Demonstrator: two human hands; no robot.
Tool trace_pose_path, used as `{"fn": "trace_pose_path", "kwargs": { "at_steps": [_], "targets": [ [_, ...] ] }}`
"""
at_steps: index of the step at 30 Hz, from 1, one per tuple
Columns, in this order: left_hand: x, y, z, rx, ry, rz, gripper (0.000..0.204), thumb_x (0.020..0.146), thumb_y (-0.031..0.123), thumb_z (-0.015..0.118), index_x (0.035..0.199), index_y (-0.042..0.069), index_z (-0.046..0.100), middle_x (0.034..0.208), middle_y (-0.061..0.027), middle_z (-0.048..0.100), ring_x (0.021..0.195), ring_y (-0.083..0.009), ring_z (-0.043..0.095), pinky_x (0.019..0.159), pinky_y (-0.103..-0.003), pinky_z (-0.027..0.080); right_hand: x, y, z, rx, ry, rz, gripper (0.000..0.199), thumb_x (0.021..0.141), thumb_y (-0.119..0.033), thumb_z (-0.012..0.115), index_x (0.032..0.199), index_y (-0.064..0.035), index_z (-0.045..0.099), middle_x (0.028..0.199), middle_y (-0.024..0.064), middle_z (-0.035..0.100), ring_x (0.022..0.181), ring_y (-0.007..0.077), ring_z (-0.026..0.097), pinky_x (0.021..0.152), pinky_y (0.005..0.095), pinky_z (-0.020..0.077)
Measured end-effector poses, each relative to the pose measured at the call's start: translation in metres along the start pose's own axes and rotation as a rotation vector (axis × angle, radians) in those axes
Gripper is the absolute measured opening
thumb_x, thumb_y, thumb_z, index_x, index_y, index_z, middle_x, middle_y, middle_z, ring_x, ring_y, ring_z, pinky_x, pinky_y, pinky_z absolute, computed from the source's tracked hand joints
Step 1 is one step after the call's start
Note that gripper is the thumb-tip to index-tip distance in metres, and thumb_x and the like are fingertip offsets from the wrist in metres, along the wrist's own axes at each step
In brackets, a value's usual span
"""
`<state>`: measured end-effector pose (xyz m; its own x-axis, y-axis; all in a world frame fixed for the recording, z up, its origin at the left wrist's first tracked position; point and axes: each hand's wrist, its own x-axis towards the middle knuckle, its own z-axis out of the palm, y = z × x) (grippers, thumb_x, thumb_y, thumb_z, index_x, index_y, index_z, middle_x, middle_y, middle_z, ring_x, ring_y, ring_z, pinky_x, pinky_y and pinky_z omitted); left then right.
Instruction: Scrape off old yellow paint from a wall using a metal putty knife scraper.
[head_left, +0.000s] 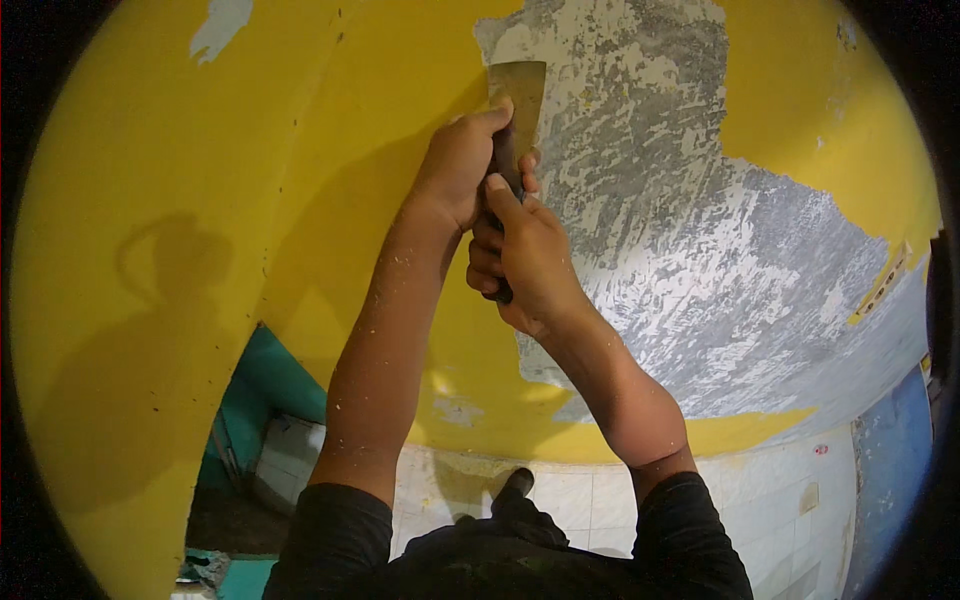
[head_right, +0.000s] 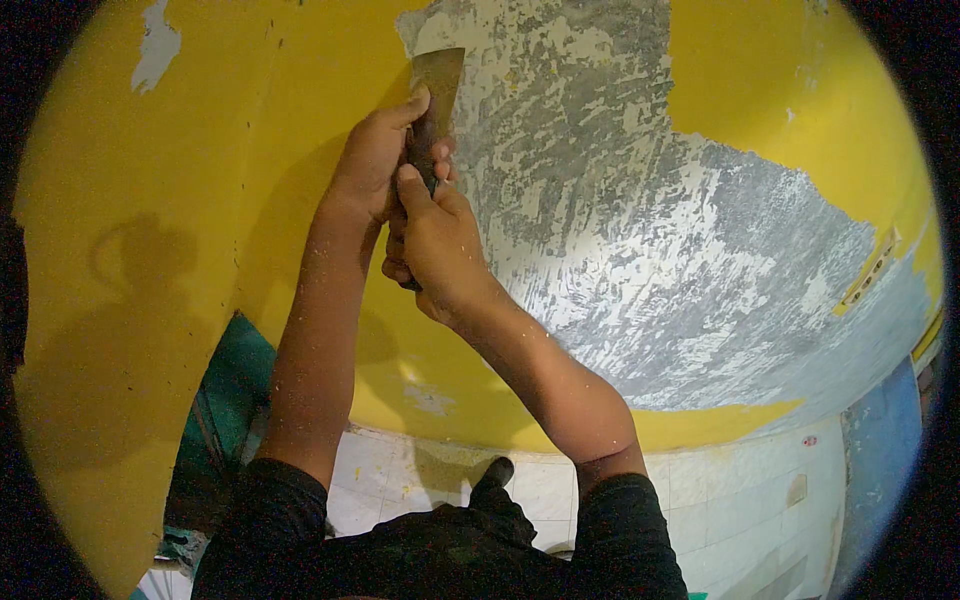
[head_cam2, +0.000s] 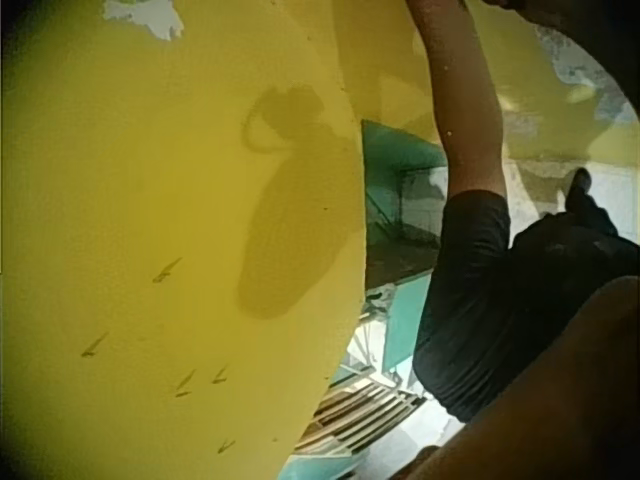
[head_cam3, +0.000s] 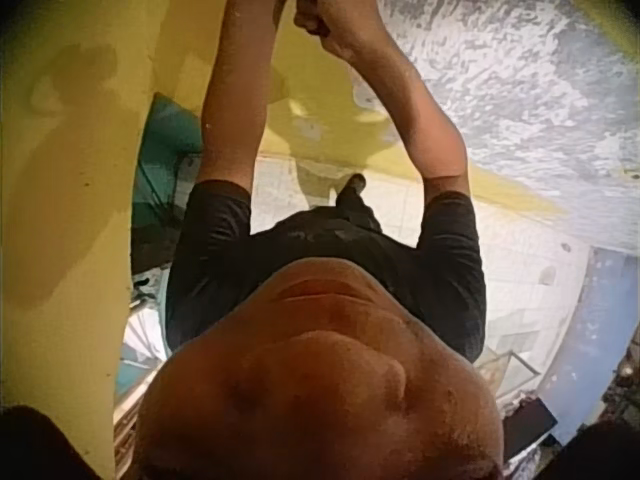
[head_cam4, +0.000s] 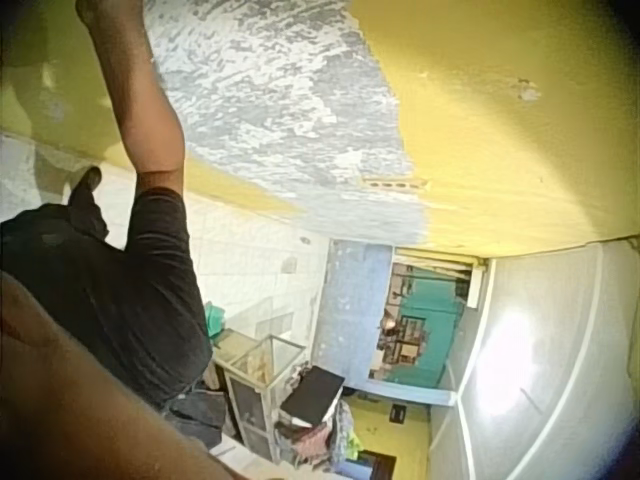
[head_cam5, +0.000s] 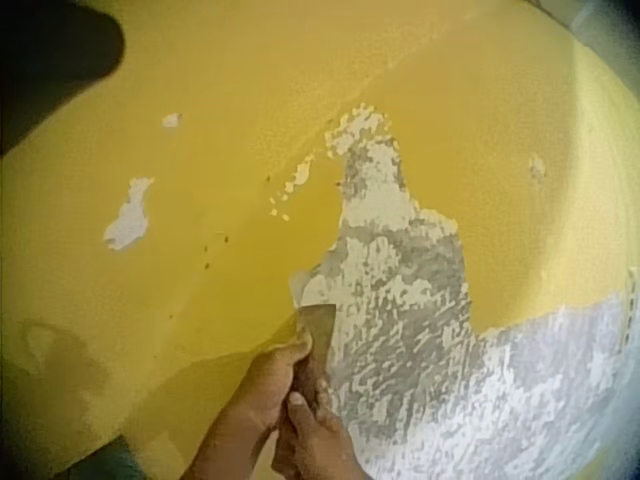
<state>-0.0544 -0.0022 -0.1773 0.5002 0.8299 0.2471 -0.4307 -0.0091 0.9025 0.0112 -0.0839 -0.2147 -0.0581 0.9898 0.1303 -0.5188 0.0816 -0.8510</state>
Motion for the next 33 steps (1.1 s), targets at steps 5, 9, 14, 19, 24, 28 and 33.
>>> {"fn": "trace_pose_path", "kwargs": {
  "at_steps": [5, 9, 14, 19, 24, 28, 33],
  "targets": [
    [0.001, -0.010, -0.006, 0.003, -0.022, 0.030, 0.038, 0.089, 0.039, 0.043, 0.076, 0.003, 0.050, 0.059, -0.0062, 0.050, 0.050, -0.0180, 0.048, 0.053, -0.032, 0.044, 0.005, 0.012, -0.005, -0.024, 0.037, -0.034, 0.026, 0.091, -0.030, 0.043, 0.071, -0.0156, 0.034, 0.052, -0.0040, 0.026, 0.039, 0.0080, 0.024, 0.037, 0.0237, 0.0216],
    [0.003, 0.008, -0.002, 0.031, 0.011, 0.071, 0.035, 0.088, 0.036, 0.045, 0.079, 0.003, 0.053, 0.062, -0.0074, 0.054, 0.053, -0.0183, 0.052, 0.053, -0.031, 0.045, 0.006, -0.007, 0.006, -0.029, 0.041, -0.027, 0.023, 0.091, -0.028, 0.043, 0.074, -0.0142, 0.036, 0.054, -0.0037, 0.027, 0.041, 0.0082, 0.026, 0.039, 0.0237, 0.0252],
    [-0.010, 0.001, 0.000, 0.033, 0.046, 0.092, 0.034, 0.087, 0.035, 0.048, 0.080, 0.002, 0.055, 0.065, -0.0100, 0.057, 0.056, -0.0188, 0.056, 0.052, -0.031, 0.046, -0.005, 0.000, -0.007, 0.009, -0.078, 0.012, 0.019, 0.091, -0.025, 0.044, 0.078, -0.0123, 0.039, 0.056, -0.0032, 0.030, 0.043, 0.0087, 0.032, 0.041, 0.0241, 0.0300],
    [-0.008, 0.007, 0.015, 0.040, 0.241, 0.146, 0.027, 0.086, 0.022, 0.048, 0.073, -0.002, 0.048, 0.058, -0.0131, 0.053, 0.044, -0.0227, 0.052, 0.039, -0.034, 0.042, -0.003, -0.009, -0.008, -0.290, -0.104, -0.107, 0.020, 0.091, -0.026, 0.042, 0.080, -0.0092, 0.041, 0.057, -0.0015, 0.036, 0.043, 0.0112, 0.041, 0.040, 0.0265, 0.0362],
    [-0.010, -0.005, 0.010, 0.090, 0.213, 0.126, 0.029, 0.086, 0.023, 0.048, 0.071, -0.002, 0.048, 0.057, -0.0136, 0.052, 0.044, -0.0224, 0.051, 0.038, -0.034, 0.041, -0.005, 0.014, -0.017, -0.209, -0.063, -0.149, 0.021, 0.092, -0.028, 0.040, 0.080, -0.0111, 0.041, 0.057, -0.0016, 0.035, 0.040, 0.0104, 0.036, 0.038, 0.0260, 0.0337],
    [-0.009, -0.011, 0.006, 0.117, 0.221, 0.145, 0.032, 0.086, 0.026, 0.047, 0.073, -0.003, 0.050, 0.058, -0.0139, 0.053, 0.043, -0.0217, 0.051, 0.038, -0.034, 0.040, -0.005, 0.012, -0.016, -0.160, -0.028, -0.096, 0.019, 0.092, -0.027, 0.040, 0.080, -0.0122, 0.041, 0.058, -0.0016, 0.036, 0.040, 0.0099, 0.035, 0.037, 0.0251, 0.0312],
    [-0.005, -0.002, 0.009, 0.023, 0.208, 0.142, 0.032, 0.087, 0.027, 0.047, 0.073, -0.002, 0.052, 0.056, -0.0126, 0.053, 0.042, -0.0210, 0.050, 0.038, -0.033, 0.040, -0.004, 0.010, -0.008, -0.148, -0.033, -0.157, 0.016, 0.091, -0.025, 0.042, 0.081, -0.0122, 0.041, 0.059, -0.0016, 0.036, 0.040, 0.0093, 0.034, 0.037, 0.0244, 0.0296]
  ]
}}
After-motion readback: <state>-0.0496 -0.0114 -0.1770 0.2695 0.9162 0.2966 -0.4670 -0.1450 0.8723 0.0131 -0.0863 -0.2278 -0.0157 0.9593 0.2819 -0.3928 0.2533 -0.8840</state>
